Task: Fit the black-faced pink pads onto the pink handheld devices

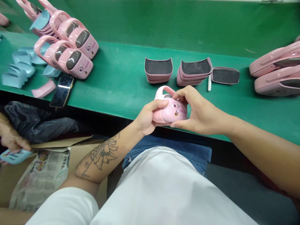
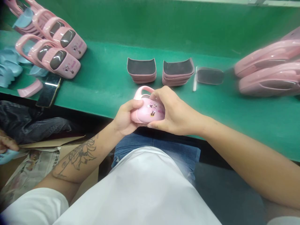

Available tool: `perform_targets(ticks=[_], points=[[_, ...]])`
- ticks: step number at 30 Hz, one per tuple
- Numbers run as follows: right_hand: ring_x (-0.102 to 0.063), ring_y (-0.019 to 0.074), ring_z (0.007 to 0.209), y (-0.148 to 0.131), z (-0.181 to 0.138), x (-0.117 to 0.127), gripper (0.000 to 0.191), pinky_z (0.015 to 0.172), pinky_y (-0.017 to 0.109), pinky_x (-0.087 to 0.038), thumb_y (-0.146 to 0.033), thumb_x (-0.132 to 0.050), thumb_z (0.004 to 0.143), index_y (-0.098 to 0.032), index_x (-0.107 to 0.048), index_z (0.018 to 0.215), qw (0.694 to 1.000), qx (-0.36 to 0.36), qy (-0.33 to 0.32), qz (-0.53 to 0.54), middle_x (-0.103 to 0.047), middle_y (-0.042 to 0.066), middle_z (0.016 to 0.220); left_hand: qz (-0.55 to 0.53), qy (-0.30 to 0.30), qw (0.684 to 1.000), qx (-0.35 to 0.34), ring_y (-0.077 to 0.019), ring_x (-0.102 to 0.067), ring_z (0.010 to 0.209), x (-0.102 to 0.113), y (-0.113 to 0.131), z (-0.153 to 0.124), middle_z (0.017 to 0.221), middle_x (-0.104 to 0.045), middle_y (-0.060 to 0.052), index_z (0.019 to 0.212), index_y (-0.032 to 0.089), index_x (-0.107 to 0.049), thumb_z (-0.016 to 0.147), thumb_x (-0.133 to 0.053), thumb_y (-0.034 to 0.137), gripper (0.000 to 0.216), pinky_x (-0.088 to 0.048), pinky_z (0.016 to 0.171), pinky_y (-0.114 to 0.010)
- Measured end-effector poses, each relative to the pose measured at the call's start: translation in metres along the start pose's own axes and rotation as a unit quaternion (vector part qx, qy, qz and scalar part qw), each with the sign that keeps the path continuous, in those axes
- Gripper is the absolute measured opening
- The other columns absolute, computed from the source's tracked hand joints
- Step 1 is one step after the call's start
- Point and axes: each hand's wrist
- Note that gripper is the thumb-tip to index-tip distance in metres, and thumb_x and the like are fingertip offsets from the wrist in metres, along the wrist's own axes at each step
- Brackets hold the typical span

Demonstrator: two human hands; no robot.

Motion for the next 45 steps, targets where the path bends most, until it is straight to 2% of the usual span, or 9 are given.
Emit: perform_targets(ticks=[4,12,18,24,31,35,38,40,45], points=[[-0.053,0.0436,0.137,0.001,0.004,0.003,0.064,0.103,0.059,-0.055,-0.041,-0.086,0.077,-0.029,-0.049,0.128,0.999,0.033,-0.009,-0.010,-0.053,0.011,0.125,-0.006,0.022,1.000,-0.009,-0.0279,-0.074,0.081,-0.005,0.000,-0.002,0.092,-0.078,-0.008,0.110,0.018,-0.070,0.080,-0.072,0.043,0.039,-0.060,0.066,-0.038],[-0.055,0.0376,0.127,0.011,0.002,-0.006,0.077,0.105,0.057,-0.052,-0.060,-0.085,0.076,-0.029,-0.050,0.136,0.999,0.021,0.017,-0.019,-0.053,0.011,0.137,0.000,0.048,0.998,-0.044,-0.0289,-0.075,0.084,-0.009,-0.005,0.001,0.094,-0.079,-0.007,0.109,0.019,-0.071,0.084,-0.071,0.044,0.035,-0.060,0.066,-0.038],[-0.055,0.0403,0.129,0.014,-0.003,0.009,0.081,0.111,0.063,-0.049,-0.060,-0.088,0.074,-0.029,-0.055,0.142,0.999,0.009,0.030,-0.041,-0.059,0.013,0.139,0.036,0.008,0.999,-0.014,-0.0312,-0.076,0.085,-0.004,0.018,0.002,0.099,-0.079,-0.010,0.122,0.019,-0.067,0.082,-0.071,0.048,0.050,-0.063,0.065,-0.041],[-0.067,0.0372,0.117,0.021,-0.007,0.015,0.067,0.104,0.061,-0.057,-0.054,-0.086,0.078,-0.033,-0.063,0.137,0.998,-0.052,0.043,0.018,-0.067,0.008,0.133,0.049,-0.041,0.997,-0.040,-0.0355,-0.077,0.092,0.012,0.035,0.007,0.106,-0.079,-0.012,0.130,0.019,-0.064,0.081,-0.068,0.055,0.061,-0.065,0.073,-0.048],[-0.067,0.0350,0.113,0.028,0.005,0.001,0.068,0.099,0.059,-0.061,-0.048,-0.093,0.070,-0.027,-0.062,0.127,0.997,-0.054,0.047,0.016,-0.066,0.010,0.122,0.036,-0.068,0.996,-0.035,-0.0376,-0.077,0.100,0.025,0.021,0.017,0.115,-0.078,-0.013,0.131,0.018,-0.064,0.082,-0.068,0.053,0.061,-0.065,0.074,-0.046],[-0.069,0.0344,0.108,0.027,0.007,-0.007,0.072,0.092,0.057,-0.063,-0.049,-0.094,0.067,-0.026,-0.058,0.125,0.993,-0.099,0.063,0.000,-0.064,0.011,0.126,0.016,-0.042,0.998,-0.048,-0.0404,-0.074,0.109,0.033,0.014,0.020,0.118,-0.077,-0.016,0.126,0.016,-0.065,0.078,-0.068,0.057,0.063,-0.065,0.078,-0.048],[-0.072,0.0300,0.093,0.026,0.008,-0.018,0.071,0.073,0.049,-0.066,-0.059,-0.088,0.073,-0.024,-0.055,0.125,0.969,-0.222,0.052,0.096,-0.065,0.013,0.124,-0.009,-0.034,0.997,-0.073,-0.0419,-0.069,0.120,0.035,0.010,0.018,0.126,-0.074,-0.017,0.129,0.017,-0.063,0.077,-0.066,0.063,0.069,-0.063,0.086,-0.050],[-0.073,0.0258,0.084,0.026,0.008,-0.027,0.062,0.059,0.040,-0.065,-0.068,-0.077,0.082,-0.022,-0.057,0.117,0.931,-0.290,0.020,0.221,-0.068,0.013,0.115,-0.028,-0.037,0.994,-0.095,-0.0423,-0.065,0.126,0.035,0.007,0.017,0.130,-0.072,-0.018,0.131,0.017,-0.062,0.077,-0.066,0.064,0.072,-0.061,0.091,-0.051],[-0.071,0.0188,0.069,0.021,0.007,-0.043,0.060,0.044,0.026,-0.058,-0.079,-0.064,0.086,-0.021,-0.062,0.099,0.820,-0.330,0.022,0.467,-0.068,0.009,0.097,-0.086,-0.045,0.984,-0.150,-0.0434,-0.060,0.134,0.035,0.001,0.017,0.135,-0.070,-0.017,0.135,0.017,-0.060,0.078,-0.067,0.064,0.074,-0.058,0.097,-0.055]])
Point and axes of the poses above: each hand's wrist, its own z-axis towards the middle knuckle, its own x-axis out of the back of the hand, y = z × x
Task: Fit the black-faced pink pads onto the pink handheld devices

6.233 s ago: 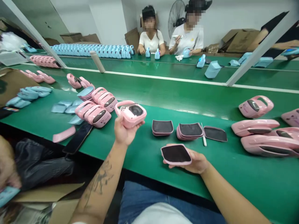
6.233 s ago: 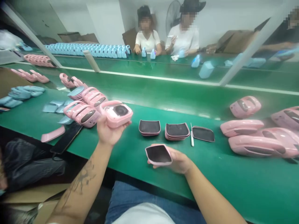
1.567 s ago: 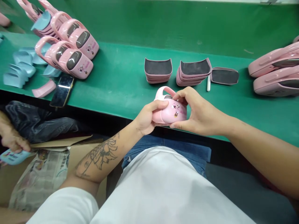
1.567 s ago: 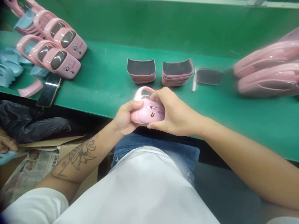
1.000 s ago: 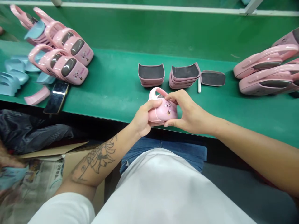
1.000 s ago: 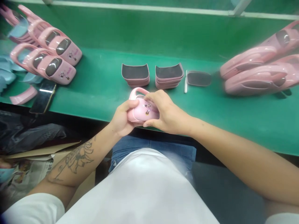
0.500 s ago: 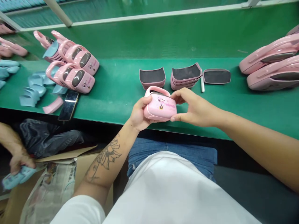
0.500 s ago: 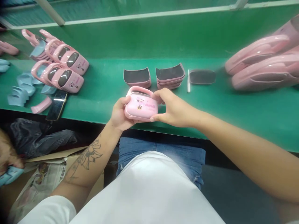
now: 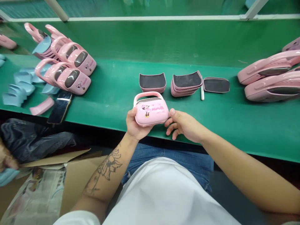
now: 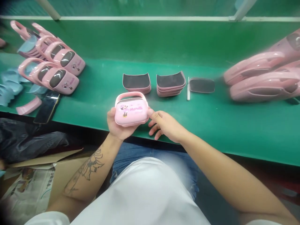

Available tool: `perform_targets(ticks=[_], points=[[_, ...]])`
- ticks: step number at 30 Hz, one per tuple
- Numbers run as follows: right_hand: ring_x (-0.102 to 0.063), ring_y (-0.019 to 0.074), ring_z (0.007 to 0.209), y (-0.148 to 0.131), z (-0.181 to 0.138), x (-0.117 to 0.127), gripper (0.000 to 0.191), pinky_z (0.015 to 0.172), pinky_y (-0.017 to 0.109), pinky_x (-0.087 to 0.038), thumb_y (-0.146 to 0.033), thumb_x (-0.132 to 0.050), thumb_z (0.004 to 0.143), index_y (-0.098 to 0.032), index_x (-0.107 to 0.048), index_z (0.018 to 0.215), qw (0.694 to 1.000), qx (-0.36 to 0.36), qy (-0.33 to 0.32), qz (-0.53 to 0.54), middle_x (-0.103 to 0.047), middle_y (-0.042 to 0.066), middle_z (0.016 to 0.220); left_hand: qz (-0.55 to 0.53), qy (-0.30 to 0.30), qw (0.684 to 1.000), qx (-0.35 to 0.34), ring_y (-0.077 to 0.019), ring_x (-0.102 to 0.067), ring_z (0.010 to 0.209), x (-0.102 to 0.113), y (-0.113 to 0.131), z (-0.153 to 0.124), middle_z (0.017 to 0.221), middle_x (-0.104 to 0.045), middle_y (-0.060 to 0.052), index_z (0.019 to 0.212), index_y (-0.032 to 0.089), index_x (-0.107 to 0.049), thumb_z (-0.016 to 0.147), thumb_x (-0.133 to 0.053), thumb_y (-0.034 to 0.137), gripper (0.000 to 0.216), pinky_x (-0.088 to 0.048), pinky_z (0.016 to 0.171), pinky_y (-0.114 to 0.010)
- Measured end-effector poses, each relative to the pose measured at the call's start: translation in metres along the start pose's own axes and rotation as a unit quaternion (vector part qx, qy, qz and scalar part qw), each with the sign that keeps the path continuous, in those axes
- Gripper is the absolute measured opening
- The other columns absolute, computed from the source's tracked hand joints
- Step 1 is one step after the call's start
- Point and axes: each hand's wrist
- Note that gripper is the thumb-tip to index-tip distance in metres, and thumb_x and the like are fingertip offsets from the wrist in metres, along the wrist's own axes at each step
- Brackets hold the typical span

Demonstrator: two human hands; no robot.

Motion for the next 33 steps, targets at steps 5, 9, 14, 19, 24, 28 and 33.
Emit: perform_targets(ticks=[5,9,14,19,24,28,33], points=[[-0.076,0.0233,0.077,-0.002,0.000,-0.015,0.074,0.042,0.026,-0.061,-0.086,-0.060,0.082,-0.018,-0.070,0.110,0.993,-0.036,-0.087,0.078,-0.074,0.012,0.099,-0.005,0.004,1.000,0.003,-0.0461,-0.061,0.131,0.004,-0.002,0.001,0.132,-0.072,-0.017,0.132,0.014,-0.063,0.076,-0.070,0.063,0.075,-0.058,0.097,-0.054],[-0.078,0.0257,0.084,-0.001,0.004,-0.021,0.068,0.036,0.024,-0.058,-0.078,-0.068,0.084,-0.021,-0.070,0.121,0.993,0.002,-0.081,0.087,-0.077,0.013,0.114,-0.001,-0.019,1.000,0.020,-0.0484,-0.062,0.130,0.007,-0.002,0.000,0.135,-0.070,-0.019,0.132,0.014,-0.063,0.076,-0.067,0.067,0.077,-0.061,0.092,-0.056],[-0.080,0.0271,0.090,0.010,0.011,-0.022,0.062,0.041,0.023,-0.061,-0.073,-0.071,0.084,-0.018,-0.074,0.112,0.992,0.048,-0.059,0.105,-0.079,0.014,0.112,0.010,-0.005,1.000,-0.017,-0.0457,-0.061,0.132,0.005,-0.005,0.000,0.129,-0.073,-0.016,0.128,0.016,-0.065,0.078,-0.065,0.066,0.070,-0.059,0.098,-0.056],[-0.081,0.0248,0.084,0.019,0.015,-0.028,0.057,0.059,0.027,-0.067,-0.070,-0.074,0.085,-0.015,-0.075,0.103,0.989,0.090,-0.021,0.114,-0.081,0.013,0.095,0.039,0.021,0.997,-0.068,-0.0437,-0.063,0.130,0.002,-0.010,0.000,0.126,-0.075,-0.014,0.124,0.018,-0.067,0.078,-0.063,0.069,0.070,-0.058,0.100,-0.056],[-0.080,0.0273,0.091,0.026,0.004,-0.030,0.060,0.079,0.039,-0.069,-0.069,-0.074,0.085,-0.016,-0.073,0.111,0.984,0.173,0.026,0.017,-0.081,0.011,0.099,0.097,-0.014,0.994,-0.047,-0.0437,-0.066,0.126,0.003,0.004,-0.005,0.122,-0.076,-0.016,0.120,0.015,-0.070,0.073,-0.069,0.067,0.070,-0.057,0.100,-0.056],[-0.075,0.0290,0.109,0.030,-0.013,-0.030,0.070,0.095,0.044,-0.064,-0.054,-0.089,0.076,-0.025,-0.064,0.134,0.951,0.240,0.129,-0.145,-0.076,0.007,0.122,0.140,0.054,0.985,-0.083,-0.0384,-0.071,0.116,-0.005,0.009,-0.003,0.111,-0.078,-0.015,0.107,0.014,-0.073,0.079,-0.063,0.073,0.066,-0.058,0.097,-0.050],[-0.063,0.0345,0.130,0.036,-0.026,-0.034,0.082,0.113,0.054,-0.051,-0.054,-0.086,0.080,-0.024,-0.051,0.149,0.909,0.276,0.156,-0.269,-0.063,0.013,0.145,0.110,0.196,0.966,-0.129,-0.0306,-0.077,0.098,-0.022,-0.008,0.006,0.083,-0.076,-0.010,0.082,0.018,-0.071,0.091,-0.044,0.077,0.066,-0.061,0.089,-0.042]])
Point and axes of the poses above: each hand's wrist, its own z-axis towards the middle knuckle, its own x-axis out of the back of the hand, y = z × x
